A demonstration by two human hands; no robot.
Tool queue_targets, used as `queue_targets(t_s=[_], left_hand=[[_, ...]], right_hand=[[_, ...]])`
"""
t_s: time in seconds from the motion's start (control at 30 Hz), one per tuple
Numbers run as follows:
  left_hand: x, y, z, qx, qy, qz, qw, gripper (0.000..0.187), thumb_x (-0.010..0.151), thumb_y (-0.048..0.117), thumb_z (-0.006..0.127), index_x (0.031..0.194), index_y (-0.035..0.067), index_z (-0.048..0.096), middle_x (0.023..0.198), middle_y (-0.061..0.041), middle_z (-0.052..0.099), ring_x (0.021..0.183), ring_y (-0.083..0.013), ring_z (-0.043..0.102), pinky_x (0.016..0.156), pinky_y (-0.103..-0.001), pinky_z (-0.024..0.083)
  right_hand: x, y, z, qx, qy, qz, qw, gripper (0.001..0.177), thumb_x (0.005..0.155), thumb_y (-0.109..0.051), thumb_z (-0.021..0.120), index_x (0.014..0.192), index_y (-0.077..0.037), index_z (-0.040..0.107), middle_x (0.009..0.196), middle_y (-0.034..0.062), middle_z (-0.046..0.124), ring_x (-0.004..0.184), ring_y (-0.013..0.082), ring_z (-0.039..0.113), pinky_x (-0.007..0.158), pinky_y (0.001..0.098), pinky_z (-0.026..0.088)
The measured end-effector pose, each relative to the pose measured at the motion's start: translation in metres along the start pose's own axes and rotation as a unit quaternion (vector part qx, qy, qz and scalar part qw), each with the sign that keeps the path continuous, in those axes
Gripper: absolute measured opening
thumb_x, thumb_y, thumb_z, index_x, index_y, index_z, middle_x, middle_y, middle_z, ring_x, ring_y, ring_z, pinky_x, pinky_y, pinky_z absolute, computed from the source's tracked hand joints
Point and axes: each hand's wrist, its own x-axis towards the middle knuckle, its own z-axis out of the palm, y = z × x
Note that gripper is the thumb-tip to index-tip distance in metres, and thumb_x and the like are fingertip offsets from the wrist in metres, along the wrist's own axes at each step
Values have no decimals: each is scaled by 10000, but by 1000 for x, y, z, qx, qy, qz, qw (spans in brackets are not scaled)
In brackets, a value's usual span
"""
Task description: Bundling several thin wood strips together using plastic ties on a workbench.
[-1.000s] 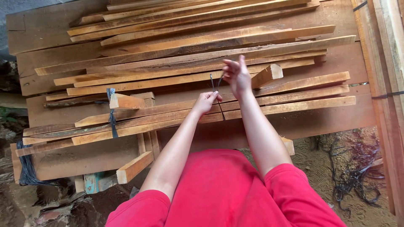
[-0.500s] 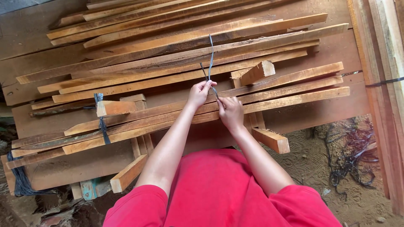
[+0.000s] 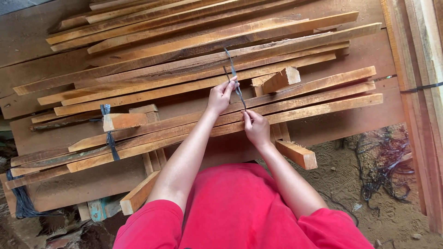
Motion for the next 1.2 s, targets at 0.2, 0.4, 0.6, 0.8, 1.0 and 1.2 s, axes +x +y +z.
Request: queue_targets(t_s=[0.2, 0.4, 0.6, 0.8, 1.0, 1.2], left_hand=[[2, 7, -9, -16, 24, -1, 1000, 285, 1082, 300, 534, 1297, 280, 719, 1022, -37, 799, 1010, -244, 754, 944, -430, 564], [-8, 8, -15, -93, 39, -38, 994, 313, 1110, 304, 500, 1154, 202, 793, 1016, -67, 795, 1099, -223, 698, 1017, -418, 511], [-16, -14, -1, -121, -53, -53, 990, 270, 1008, 218, 634, 762, 221, 743, 617, 111, 549, 705, -28, 478, 711, -216, 424], [-11, -11, 4, -97, -50, -57, 992, 335, 1039, 367, 626, 751, 242, 744, 670, 86, 678, 761, 0, 552, 771, -222, 466], [-11, -23, 1, -126, -16, -35, 991, 262, 1059, 224, 569, 921, 197, 790, 730, 35, 752, 734, -41, 616, 768, -211, 465], [-8, -26, 4, -139, -13, -56, 989, 276, 1087, 244, 534, 1050, 185, 801, 873, 24, 795, 892, -70, 692, 886, -242, 493]], right_hand=[[51, -20, 23, 65, 33, -5, 997, 163, 1018, -118, 624, 994, -109, 785, 607, 69, 666, 644, 301, 702, 632, 399, 546], [109, -38, 39, 111, 49, 9, 993, 195, 993, -82, 605, 950, -116, 793, 598, 23, 701, 615, 220, 714, 638, 359, 549], [156, -37, 45, 91, 16, 51, 994, 160, 978, -174, 658, 902, -184, 799, 568, -19, 672, 567, 172, 696, 555, 302, 531], [139, -68, 24, 142, -11, 84, 986, 406, 1122, -190, 454, 1399, 105, 490, 1285, 301, 646, 1210, 454, 626, 1020, 575, 512], [40, -23, 26, 131, -76, 178, 972, 267, 1029, -219, 647, 1166, -10, 742, 884, 156, 751, 905, 286, 737, 829, 428, 571], [17, -8, 28, 143, -25, 143, 979, 196, 1033, -142, 605, 1002, -108, 796, 569, 20, 613, 590, 145, 628, 638, 307, 525]])
